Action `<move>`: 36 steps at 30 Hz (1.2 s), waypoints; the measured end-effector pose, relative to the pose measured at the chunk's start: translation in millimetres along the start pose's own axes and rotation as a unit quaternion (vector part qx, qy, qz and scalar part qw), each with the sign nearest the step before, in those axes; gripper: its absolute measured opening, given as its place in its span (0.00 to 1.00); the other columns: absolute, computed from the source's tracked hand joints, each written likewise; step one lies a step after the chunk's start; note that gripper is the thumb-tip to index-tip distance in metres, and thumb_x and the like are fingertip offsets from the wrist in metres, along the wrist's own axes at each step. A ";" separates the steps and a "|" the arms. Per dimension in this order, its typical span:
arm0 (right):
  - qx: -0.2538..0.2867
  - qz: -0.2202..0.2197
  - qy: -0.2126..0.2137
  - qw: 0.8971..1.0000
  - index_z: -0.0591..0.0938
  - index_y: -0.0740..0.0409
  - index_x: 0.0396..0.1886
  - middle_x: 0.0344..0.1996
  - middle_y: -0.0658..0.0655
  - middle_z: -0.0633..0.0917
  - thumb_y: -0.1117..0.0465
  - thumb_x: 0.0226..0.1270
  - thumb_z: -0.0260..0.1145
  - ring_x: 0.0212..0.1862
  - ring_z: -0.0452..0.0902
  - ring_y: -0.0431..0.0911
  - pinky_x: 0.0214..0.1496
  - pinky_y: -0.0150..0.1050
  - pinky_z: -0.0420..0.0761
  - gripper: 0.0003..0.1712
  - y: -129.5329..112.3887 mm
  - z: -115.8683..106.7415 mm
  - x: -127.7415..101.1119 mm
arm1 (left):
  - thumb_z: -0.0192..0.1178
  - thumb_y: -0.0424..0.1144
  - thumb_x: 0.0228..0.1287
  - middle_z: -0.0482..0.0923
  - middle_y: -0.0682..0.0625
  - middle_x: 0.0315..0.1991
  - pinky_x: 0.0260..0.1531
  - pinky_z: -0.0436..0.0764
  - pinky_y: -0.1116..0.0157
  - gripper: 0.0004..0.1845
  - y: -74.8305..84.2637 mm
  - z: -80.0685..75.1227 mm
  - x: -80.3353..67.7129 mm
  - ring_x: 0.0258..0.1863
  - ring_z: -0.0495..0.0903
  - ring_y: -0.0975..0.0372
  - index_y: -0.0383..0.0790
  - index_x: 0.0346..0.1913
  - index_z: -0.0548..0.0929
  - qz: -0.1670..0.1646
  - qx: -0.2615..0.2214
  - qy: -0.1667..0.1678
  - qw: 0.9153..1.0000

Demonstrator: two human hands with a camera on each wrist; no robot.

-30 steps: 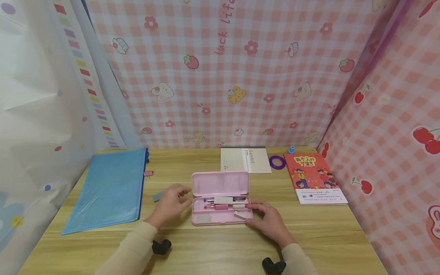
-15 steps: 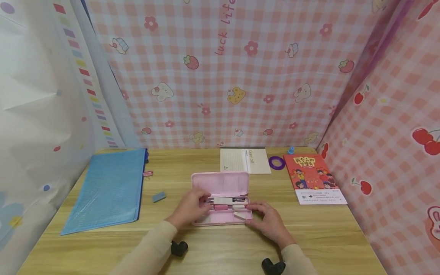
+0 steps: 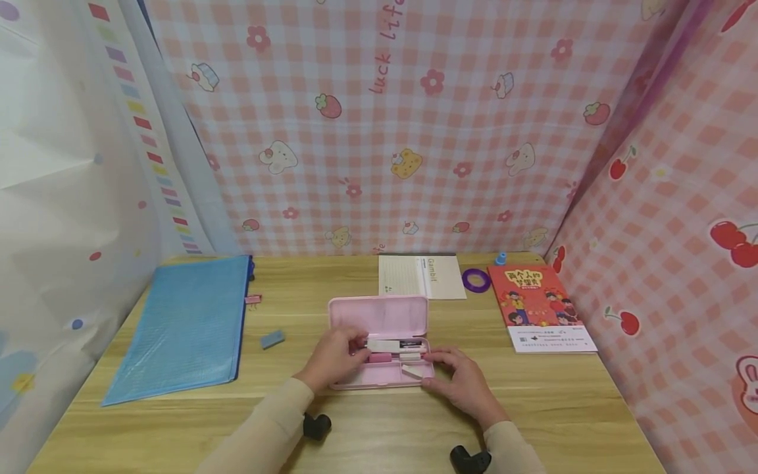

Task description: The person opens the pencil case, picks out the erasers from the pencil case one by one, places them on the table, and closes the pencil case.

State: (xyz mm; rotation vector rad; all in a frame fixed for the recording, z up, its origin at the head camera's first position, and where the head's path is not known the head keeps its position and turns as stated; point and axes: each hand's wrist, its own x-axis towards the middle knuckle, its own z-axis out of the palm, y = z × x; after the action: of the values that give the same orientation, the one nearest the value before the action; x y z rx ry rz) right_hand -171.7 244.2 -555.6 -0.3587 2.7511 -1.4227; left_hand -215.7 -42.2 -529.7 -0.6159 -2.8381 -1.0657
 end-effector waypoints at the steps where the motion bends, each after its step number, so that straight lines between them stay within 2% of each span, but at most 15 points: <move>1: 0.002 -0.003 0.000 1.000 0.85 0.47 0.47 0.52 0.46 0.80 0.49 0.48 0.78 0.56 0.73 0.45 0.57 0.40 0.74 0.24 -0.5 0.0 0.0 | 0.69 0.42 0.56 0.77 0.59 0.29 0.37 0.76 0.64 0.11 0.7 -0.5 -0.3 0.31 0.74 0.66 0.42 0.39 0.86 -0.001 0.001 0.000 1.000; 8: 0.006 0.003 0.001 1.000 0.85 0.47 0.47 0.52 0.46 0.80 0.50 0.47 0.78 0.56 0.73 0.45 0.58 0.40 0.74 0.25 -2.4 -0.3 -0.3 | 0.68 0.43 0.57 0.78 0.62 0.26 0.35 0.75 0.66 0.08 3.1 -2.1 0.0 0.29 0.74 0.68 0.44 0.37 0.87 -0.010 0.015 -0.009 1.000; 13: 0.008 0.011 -0.004 1.000 0.84 0.47 0.48 0.52 0.47 0.80 0.50 0.48 0.78 0.57 0.73 0.47 0.59 0.42 0.73 0.25 -2.7 0.0 -1.0 | 0.68 0.43 0.57 0.79 0.62 0.26 0.34 0.76 0.66 0.09 2.6 0.3 0.2 0.28 0.74 0.69 0.43 0.38 0.88 -0.011 0.021 -0.012 1.000; 21: 0.009 0.021 -0.006 1.000 0.84 0.46 0.48 0.52 0.47 0.80 0.49 0.48 0.78 0.57 0.73 0.46 0.59 0.42 0.73 0.25 -0.2 0.7 -1.5 | 0.69 0.40 0.55 0.80 0.62 0.26 0.37 0.77 0.65 0.08 1.7 5.8 0.1 0.29 0.77 0.69 0.43 0.38 0.87 -0.016 -0.009 0.005 1.000; 28: 0.010 0.015 -0.004 1.000 0.84 0.46 0.47 0.52 0.46 0.80 0.48 0.49 0.77 0.57 0.73 0.46 0.59 0.41 0.73 0.24 0.6 1.3 -2.2 | 0.70 0.38 0.55 0.79 0.61 0.26 0.33 0.76 0.68 0.05 0.7 7.7 -1.1 0.27 0.75 0.70 0.46 0.34 0.84 -0.005 -0.039 0.011 0.999; 36: 0.015 0.006 -0.002 1.000 0.84 0.46 0.47 0.52 0.46 0.80 0.49 0.49 0.77 0.57 0.73 0.46 0.59 0.41 0.73 0.23 0.7 1.0 -1.1 | 0.69 0.36 0.56 0.79 0.61 0.27 0.34 0.76 0.67 0.04 2.1 7.4 -1.7 0.28 0.75 0.69 0.45 0.33 0.84 -0.005 -0.059 0.022 0.998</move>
State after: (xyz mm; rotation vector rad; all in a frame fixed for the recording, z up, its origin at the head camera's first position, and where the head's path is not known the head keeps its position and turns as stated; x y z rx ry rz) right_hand -170.6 244.0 -556.8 -0.3415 2.7210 -1.4569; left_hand -212.7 -36.7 -534.3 -0.5783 -2.7591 -1.2407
